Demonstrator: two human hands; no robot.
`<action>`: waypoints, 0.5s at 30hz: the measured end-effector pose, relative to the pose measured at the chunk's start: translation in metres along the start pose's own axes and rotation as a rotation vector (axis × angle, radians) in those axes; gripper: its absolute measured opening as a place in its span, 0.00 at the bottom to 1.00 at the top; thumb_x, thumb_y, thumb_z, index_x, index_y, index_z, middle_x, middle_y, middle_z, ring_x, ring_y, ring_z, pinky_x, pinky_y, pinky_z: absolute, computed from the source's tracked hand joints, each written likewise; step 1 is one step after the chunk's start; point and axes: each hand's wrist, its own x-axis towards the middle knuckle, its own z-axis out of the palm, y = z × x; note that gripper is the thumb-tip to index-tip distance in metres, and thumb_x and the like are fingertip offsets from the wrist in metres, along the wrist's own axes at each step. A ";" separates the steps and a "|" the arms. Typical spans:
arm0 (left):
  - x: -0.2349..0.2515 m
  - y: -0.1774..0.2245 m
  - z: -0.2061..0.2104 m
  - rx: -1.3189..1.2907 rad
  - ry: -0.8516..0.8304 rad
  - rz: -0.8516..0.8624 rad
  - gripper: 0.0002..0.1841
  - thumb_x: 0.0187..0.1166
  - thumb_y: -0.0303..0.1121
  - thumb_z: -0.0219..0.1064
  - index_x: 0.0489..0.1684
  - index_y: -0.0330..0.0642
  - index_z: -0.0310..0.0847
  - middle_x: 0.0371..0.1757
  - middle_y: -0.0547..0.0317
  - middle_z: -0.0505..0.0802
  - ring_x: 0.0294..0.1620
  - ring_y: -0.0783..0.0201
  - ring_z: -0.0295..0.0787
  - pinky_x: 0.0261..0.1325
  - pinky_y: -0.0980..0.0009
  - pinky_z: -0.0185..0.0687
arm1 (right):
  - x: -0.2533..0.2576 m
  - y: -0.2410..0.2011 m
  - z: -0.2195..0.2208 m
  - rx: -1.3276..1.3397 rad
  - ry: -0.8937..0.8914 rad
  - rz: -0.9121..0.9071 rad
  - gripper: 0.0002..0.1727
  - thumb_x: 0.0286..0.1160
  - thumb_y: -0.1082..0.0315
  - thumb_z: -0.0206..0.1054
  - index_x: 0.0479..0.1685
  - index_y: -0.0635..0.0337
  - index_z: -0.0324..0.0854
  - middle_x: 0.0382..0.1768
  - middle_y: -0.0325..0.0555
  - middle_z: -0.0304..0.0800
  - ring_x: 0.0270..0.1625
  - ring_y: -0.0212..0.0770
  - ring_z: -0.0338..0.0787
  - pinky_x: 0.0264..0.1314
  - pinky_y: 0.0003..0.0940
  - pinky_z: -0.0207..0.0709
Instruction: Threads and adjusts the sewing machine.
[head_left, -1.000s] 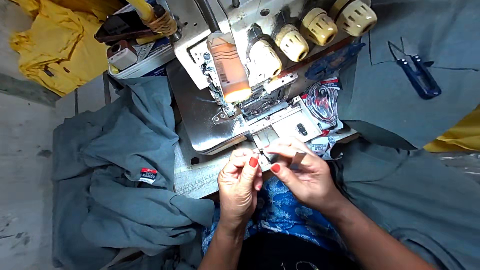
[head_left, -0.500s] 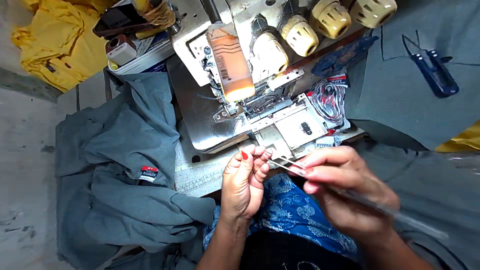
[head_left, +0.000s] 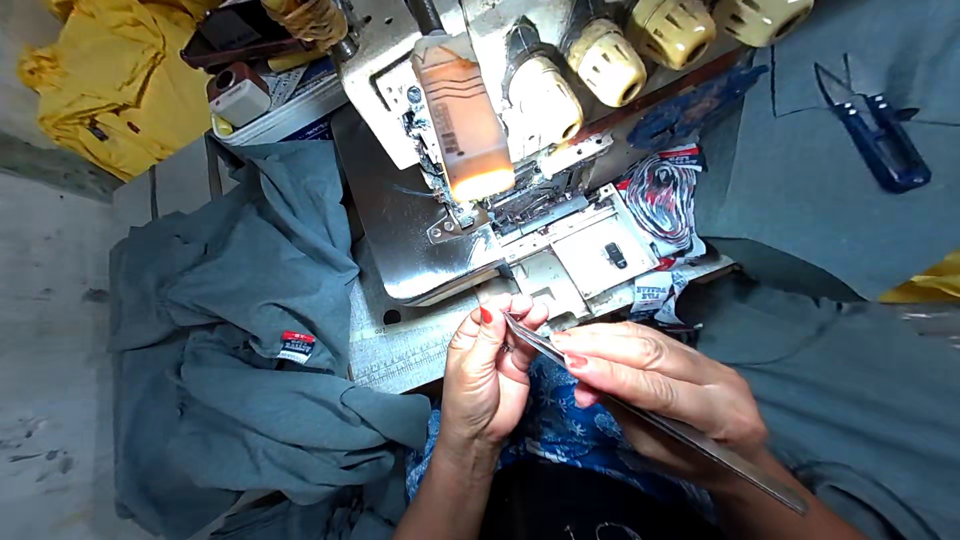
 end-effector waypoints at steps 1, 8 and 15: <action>0.000 0.000 0.000 0.000 -0.006 -0.002 0.16 0.89 0.23 0.51 0.37 0.35 0.87 0.37 0.47 0.97 0.40 0.61 0.98 0.46 0.71 0.93 | 0.000 0.000 0.000 -0.002 -0.002 0.002 0.08 0.84 0.72 0.65 0.55 0.59 0.85 0.54 0.43 0.92 0.64 0.32 0.89 0.72 0.23 0.79; 0.002 -0.001 -0.004 -0.020 -0.052 -0.022 0.13 0.88 0.25 0.56 0.43 0.35 0.89 0.43 0.46 0.97 0.42 0.60 0.98 0.46 0.71 0.93 | -0.002 0.001 -0.004 -0.014 0.055 0.028 0.08 0.86 0.70 0.62 0.55 0.56 0.84 0.55 0.39 0.92 0.63 0.30 0.89 0.68 0.24 0.83; 0.003 0.004 -0.032 0.720 -0.227 0.481 0.04 0.80 0.36 0.70 0.41 0.50 0.91 0.42 0.67 0.96 0.39 0.76 0.94 0.38 0.82 0.89 | 0.043 0.025 -0.057 -0.300 0.261 0.038 0.10 0.86 0.68 0.64 0.57 0.48 0.86 0.58 0.26 0.92 0.61 0.28 0.91 0.64 0.26 0.87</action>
